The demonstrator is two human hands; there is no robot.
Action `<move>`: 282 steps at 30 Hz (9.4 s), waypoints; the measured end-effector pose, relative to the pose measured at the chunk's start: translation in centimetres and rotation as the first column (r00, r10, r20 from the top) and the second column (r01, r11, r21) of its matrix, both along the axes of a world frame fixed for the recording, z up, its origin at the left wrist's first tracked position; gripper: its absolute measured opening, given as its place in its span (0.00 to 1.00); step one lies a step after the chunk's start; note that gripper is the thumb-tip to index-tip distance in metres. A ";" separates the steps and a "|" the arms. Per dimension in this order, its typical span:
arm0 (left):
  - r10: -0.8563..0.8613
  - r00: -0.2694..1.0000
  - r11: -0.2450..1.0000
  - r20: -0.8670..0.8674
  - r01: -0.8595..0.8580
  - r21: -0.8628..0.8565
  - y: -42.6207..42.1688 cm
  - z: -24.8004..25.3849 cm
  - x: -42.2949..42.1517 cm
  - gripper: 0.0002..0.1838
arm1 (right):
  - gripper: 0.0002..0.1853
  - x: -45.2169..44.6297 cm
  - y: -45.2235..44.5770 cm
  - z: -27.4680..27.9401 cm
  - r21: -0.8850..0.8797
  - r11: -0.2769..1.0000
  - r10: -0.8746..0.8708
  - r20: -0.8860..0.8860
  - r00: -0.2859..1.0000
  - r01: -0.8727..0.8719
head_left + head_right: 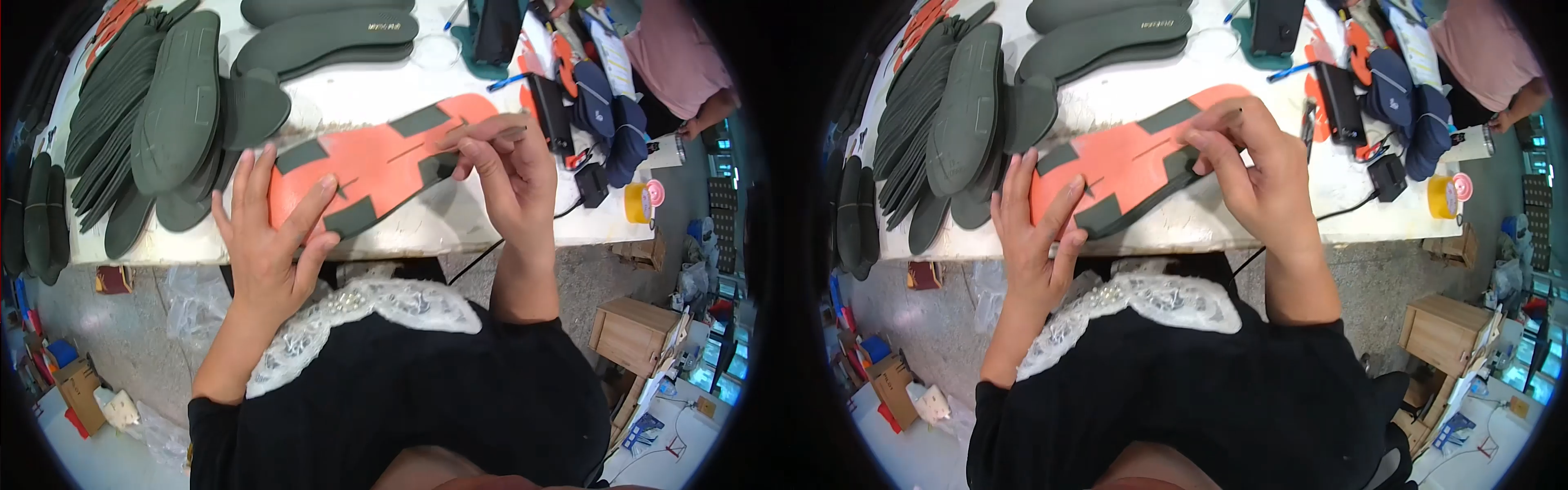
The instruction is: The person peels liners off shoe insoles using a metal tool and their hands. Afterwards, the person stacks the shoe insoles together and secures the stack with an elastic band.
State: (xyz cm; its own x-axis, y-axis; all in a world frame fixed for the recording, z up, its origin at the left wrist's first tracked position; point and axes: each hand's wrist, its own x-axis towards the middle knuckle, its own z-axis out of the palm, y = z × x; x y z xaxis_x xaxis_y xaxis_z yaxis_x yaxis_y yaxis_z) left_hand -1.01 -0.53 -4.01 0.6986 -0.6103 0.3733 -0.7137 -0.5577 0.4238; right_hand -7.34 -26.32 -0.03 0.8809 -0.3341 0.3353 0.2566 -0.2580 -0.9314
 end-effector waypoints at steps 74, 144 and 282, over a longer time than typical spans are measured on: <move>0.425 0.860 0.905 0.282 -0.390 -0.171 5.2 2.7 7.6 0.25 | 0.06 -1.1 -1.9 0.4 -0.090 0.989 -0.100 0.211 0.972 0.121; -0.012 1.000 0.998 0.014 0.011 0.068 0.2 -1.7 0.4 0.28 | 0.08 6.5 7.9 0.7 -0.450 0.840 0.322 -0.039 0.946 -0.304; 0.033 0.995 0.998 0.091 -0.037 0.044 0.9 -0.2 0.2 0.29 | 0.03 -0.1 -4.9 -1.6 -0.065 0.936 -0.327 0.199 0.924 0.346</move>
State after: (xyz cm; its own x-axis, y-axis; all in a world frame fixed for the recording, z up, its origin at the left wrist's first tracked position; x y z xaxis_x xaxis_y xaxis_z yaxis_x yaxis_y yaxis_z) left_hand -0.83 0.33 -4.17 0.6848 -0.6037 0.4082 -0.7273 -0.6006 0.3320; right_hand -7.44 -31.22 -1.63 0.6428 -0.5579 0.5249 0.3019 -0.4453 -0.8430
